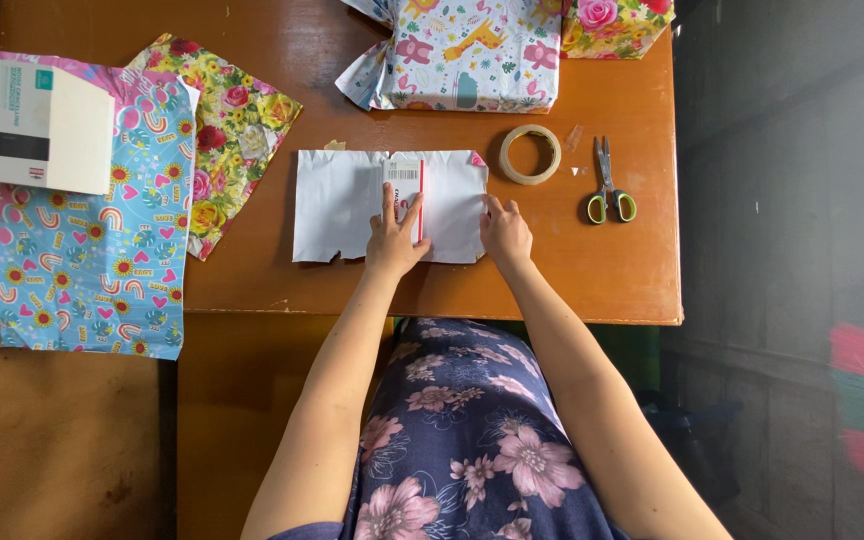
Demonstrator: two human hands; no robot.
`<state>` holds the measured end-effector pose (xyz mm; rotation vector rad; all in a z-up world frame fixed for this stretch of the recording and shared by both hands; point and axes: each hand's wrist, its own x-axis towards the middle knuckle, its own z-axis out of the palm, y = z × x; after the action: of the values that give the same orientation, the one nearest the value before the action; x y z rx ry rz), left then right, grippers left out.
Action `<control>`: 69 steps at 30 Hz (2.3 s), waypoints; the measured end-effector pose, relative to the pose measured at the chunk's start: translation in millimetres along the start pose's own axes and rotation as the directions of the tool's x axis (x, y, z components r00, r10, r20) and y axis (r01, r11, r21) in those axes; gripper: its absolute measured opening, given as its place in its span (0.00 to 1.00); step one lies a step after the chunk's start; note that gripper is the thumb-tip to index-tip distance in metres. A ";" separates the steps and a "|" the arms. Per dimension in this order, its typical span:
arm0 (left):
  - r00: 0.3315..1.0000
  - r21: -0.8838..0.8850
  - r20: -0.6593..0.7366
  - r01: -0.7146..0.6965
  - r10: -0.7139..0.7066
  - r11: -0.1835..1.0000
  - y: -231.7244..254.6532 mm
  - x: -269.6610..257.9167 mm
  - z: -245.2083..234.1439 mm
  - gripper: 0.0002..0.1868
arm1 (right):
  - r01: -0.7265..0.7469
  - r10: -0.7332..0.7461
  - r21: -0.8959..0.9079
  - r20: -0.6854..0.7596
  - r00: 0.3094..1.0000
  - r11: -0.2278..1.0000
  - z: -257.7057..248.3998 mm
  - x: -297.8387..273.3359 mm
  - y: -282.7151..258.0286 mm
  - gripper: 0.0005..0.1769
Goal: The person wraps a rectangular box with patterned wrapping paper, folds the edges, and secures them with clear tape. They then place a smaller white box on a sheet of paper and begin to fold the paper around it.
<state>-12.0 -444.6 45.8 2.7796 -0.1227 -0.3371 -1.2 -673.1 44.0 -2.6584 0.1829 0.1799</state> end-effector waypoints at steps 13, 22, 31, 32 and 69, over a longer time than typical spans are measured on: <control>1.000 0.005 -0.019 -0.006 0.006 1.000 -3.0 0.4 3.9 0.52 | 0.039 -0.040 -0.024 -0.039 0.998 0.999 13.5 -1.0 16.2 0.21; 1.000 0.048 0.026 -0.002 0.001 0.999 -4.6 1.6 -0.9 0.50 | 0.132 -0.132 0.031 -0.007 0.991 0.991 3.2 -14.6 20.7 0.21; 0.998 0.075 0.053 -0.018 0.014 0.997 -12.6 5.0 -9.3 0.51 | 0.160 -0.156 0.089 -0.048 0.987 0.983 16.2 -12.6 36.0 0.22; 0.998 0.076 0.057 -0.016 0.011 0.997 -13.2 5.9 -9.8 0.51 | 0.161 -0.157 0.099 -0.051 0.986 0.982 17.2 -11.8 37.1 0.22; 0.984 -0.198 0.177 0.011 0.025 0.980 -26.9 10.2 6.0 0.46 | 0.171 -0.165 0.142 -0.053 0.985 0.975 27.4 -12.2 47.1 0.30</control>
<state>-2.4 -422.5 28.9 2.5476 -0.1337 -0.5651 -23.3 -700.8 0.9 -2.5176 -0.0157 0.0554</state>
